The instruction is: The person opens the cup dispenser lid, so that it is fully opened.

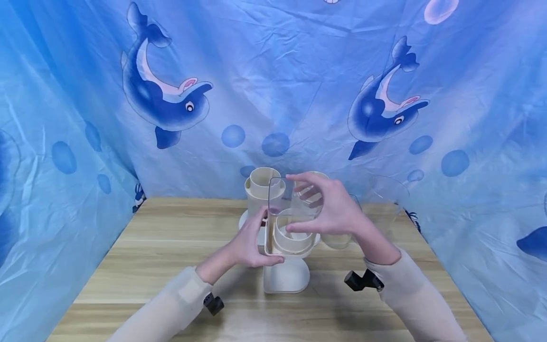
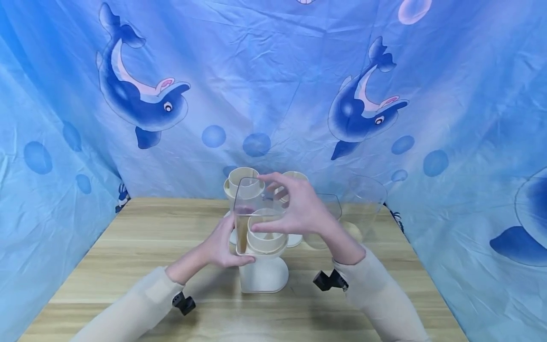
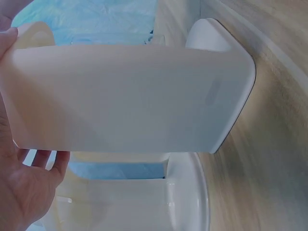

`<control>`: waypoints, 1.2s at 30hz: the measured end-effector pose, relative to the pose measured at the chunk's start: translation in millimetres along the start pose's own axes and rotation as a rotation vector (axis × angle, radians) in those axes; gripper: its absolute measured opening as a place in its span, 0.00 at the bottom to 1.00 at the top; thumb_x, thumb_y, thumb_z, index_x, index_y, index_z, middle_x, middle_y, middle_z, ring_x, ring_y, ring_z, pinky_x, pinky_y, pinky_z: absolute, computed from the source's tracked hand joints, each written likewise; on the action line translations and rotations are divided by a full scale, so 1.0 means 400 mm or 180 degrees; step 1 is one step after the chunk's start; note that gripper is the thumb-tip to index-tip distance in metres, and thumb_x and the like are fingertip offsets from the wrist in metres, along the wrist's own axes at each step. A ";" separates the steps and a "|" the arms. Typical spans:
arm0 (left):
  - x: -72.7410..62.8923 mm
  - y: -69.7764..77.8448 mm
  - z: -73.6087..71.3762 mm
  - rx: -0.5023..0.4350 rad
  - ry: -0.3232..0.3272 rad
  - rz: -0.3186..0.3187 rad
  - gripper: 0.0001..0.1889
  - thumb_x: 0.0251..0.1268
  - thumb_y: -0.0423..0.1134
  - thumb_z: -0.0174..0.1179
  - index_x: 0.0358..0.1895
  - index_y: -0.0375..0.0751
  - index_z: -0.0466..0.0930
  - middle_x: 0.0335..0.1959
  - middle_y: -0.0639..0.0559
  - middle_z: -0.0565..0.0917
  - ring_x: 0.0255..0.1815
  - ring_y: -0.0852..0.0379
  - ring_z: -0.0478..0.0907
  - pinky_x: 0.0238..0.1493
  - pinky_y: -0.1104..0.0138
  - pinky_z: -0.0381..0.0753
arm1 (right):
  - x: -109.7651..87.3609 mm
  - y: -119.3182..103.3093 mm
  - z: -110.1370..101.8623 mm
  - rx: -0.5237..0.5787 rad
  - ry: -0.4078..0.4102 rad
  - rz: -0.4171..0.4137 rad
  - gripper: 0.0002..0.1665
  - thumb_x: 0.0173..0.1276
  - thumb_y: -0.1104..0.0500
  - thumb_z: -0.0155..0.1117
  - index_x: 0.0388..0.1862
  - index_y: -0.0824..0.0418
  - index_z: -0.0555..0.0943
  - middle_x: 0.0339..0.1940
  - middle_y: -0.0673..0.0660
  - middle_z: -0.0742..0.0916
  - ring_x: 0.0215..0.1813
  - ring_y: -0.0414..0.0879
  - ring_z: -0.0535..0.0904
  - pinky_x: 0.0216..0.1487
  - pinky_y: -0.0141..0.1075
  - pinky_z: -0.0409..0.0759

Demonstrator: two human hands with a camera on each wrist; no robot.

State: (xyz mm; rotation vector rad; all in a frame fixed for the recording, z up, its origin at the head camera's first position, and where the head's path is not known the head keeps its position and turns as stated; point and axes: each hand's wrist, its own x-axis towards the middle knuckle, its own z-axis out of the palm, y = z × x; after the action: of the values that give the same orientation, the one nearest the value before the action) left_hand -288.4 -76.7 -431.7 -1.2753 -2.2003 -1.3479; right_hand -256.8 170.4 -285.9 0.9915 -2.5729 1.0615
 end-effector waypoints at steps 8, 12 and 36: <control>0.010 0.000 -0.006 0.0085 -0.0092 -0.0024 0.58 0.37 0.54 0.85 0.73 0.41 0.62 0.66 0.46 0.79 0.66 0.47 0.79 0.67 0.53 0.84 | 0.021 0.016 -0.015 0.0227 -0.0122 0.0039 0.55 0.46 0.47 0.93 0.75 0.45 0.77 0.56 0.55 0.91 0.50 0.50 0.92 0.49 0.42 0.93; 0.013 -0.002 -0.005 0.0100 -0.0127 -0.0024 0.58 0.36 0.54 0.85 0.73 0.40 0.61 0.65 0.45 0.79 0.65 0.49 0.79 0.66 0.54 0.85 | 0.019 0.014 -0.018 0.0198 -0.0167 0.0091 0.56 0.45 0.46 0.93 0.75 0.44 0.76 0.56 0.55 0.90 0.50 0.50 0.91 0.49 0.42 0.93; 0.021 -0.004 -0.013 -0.0088 -0.0457 -0.0301 0.55 0.33 0.50 0.87 0.71 0.39 0.69 0.65 0.48 0.82 0.67 0.51 0.79 0.70 0.54 0.82 | -0.008 -0.022 -0.013 -0.0166 0.0050 0.0194 0.57 0.42 0.43 0.94 0.73 0.45 0.79 0.54 0.52 0.90 0.48 0.46 0.90 0.45 0.40 0.93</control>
State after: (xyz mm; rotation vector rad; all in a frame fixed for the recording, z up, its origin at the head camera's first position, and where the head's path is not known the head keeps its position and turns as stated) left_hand -295.6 -76.6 -424.7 -1.3319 -2.3737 -1.3645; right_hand -249.1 171.1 -278.7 0.8942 -2.6193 1.0072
